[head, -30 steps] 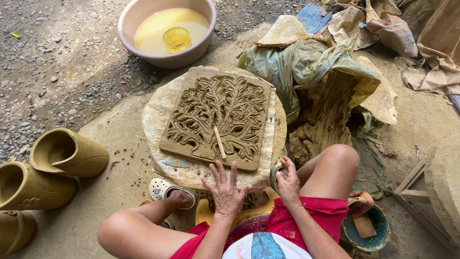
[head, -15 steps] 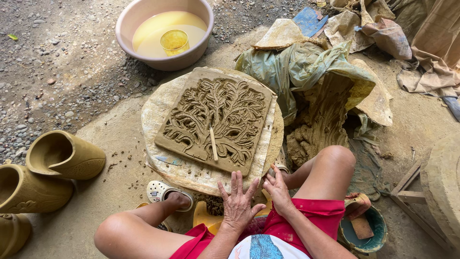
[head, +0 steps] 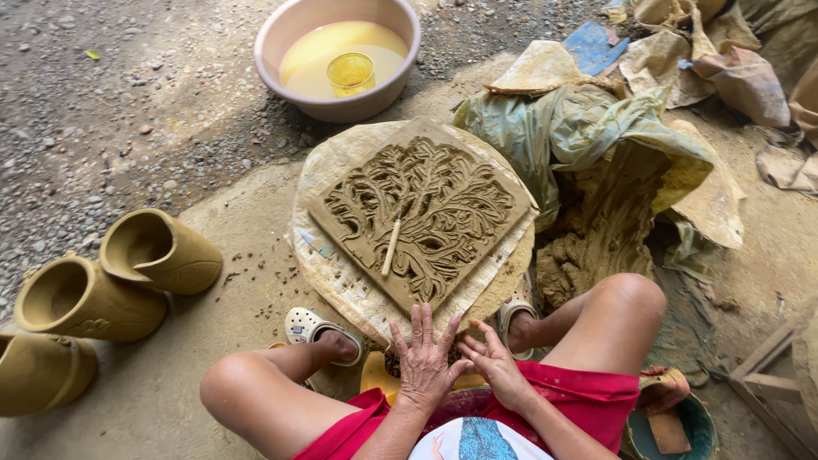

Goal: The person carves a tree design into a clay slab by hand and using a thin wooden stick, then uses their finger to smooth the edges of the carved patterns.

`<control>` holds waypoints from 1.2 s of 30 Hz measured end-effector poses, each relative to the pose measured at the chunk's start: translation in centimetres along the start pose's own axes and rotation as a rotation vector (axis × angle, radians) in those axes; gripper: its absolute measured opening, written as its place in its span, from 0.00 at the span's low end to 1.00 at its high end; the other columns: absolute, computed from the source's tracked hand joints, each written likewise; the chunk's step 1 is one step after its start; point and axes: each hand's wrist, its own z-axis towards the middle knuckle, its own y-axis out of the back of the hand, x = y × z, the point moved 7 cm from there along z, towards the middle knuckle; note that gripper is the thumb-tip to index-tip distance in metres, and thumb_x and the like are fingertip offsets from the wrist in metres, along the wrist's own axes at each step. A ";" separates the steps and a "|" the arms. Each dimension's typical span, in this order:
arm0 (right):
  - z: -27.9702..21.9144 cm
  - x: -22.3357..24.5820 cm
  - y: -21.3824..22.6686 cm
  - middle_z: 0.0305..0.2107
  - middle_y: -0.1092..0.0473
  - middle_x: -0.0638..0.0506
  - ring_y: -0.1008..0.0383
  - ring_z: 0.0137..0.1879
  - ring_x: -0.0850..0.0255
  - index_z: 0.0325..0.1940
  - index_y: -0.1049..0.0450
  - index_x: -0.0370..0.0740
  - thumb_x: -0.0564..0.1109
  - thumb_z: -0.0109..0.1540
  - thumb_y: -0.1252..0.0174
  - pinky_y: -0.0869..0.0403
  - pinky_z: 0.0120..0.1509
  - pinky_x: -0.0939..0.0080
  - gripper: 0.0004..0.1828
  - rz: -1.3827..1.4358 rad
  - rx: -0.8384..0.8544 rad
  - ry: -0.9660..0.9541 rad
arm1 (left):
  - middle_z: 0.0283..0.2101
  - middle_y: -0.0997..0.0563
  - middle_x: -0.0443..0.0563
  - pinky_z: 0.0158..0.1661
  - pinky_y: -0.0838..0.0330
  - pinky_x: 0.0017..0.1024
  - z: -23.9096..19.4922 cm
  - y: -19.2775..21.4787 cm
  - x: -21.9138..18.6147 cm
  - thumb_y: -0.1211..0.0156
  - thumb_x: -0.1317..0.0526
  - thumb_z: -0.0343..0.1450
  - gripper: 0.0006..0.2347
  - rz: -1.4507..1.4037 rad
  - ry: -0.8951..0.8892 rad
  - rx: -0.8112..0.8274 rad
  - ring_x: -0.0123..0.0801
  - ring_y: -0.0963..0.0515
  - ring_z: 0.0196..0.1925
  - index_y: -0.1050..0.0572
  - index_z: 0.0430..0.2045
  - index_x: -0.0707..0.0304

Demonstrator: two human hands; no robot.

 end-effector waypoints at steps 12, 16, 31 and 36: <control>2.1 0.2 1.0 0.57 0.27 0.40 0.25 0.61 0.55 0.74 0.46 0.44 0.39 0.65 0.50 0.24 0.59 0.59 0.31 -0.144 -0.029 0.003 | 0.75 0.59 0.74 0.67 0.69 0.67 -1.1 1.2 5.5 0.59 0.30 0.70 0.38 -0.056 0.293 -0.102 0.70 0.64 0.76 0.56 0.75 0.40; 2.4 0.1 2.2 0.53 0.24 0.40 0.23 0.59 0.56 0.74 0.45 0.44 0.39 0.66 0.49 0.24 0.58 0.60 0.31 -0.124 -0.093 0.043 | 0.75 0.58 0.71 0.67 0.73 0.68 -0.9 2.0 6.5 0.63 0.28 0.70 0.38 0.090 0.261 -0.111 0.65 0.63 0.77 0.56 0.74 0.38; 4.1 1.4 7.3 0.76 0.56 0.42 0.49 0.78 0.52 0.82 0.69 0.50 0.31 0.59 0.51 0.39 0.72 0.51 0.52 0.060 -0.390 0.177 | 0.77 0.60 0.64 0.70 0.71 0.60 0.5 -1.5 15.3 0.33 0.27 0.54 0.57 -0.220 0.899 -0.229 0.59 0.67 0.78 0.54 0.70 0.64; 4.4 0.5 5.0 0.77 0.75 0.39 0.70 0.82 0.52 0.80 0.79 0.49 0.32 0.60 0.48 0.54 0.80 0.53 0.56 0.020 -0.325 0.076 | 0.77 0.59 0.61 0.70 0.69 0.62 1.2 -0.5 16.1 0.30 0.27 0.49 0.59 -0.327 0.933 -0.235 0.58 0.67 0.79 0.51 0.70 0.63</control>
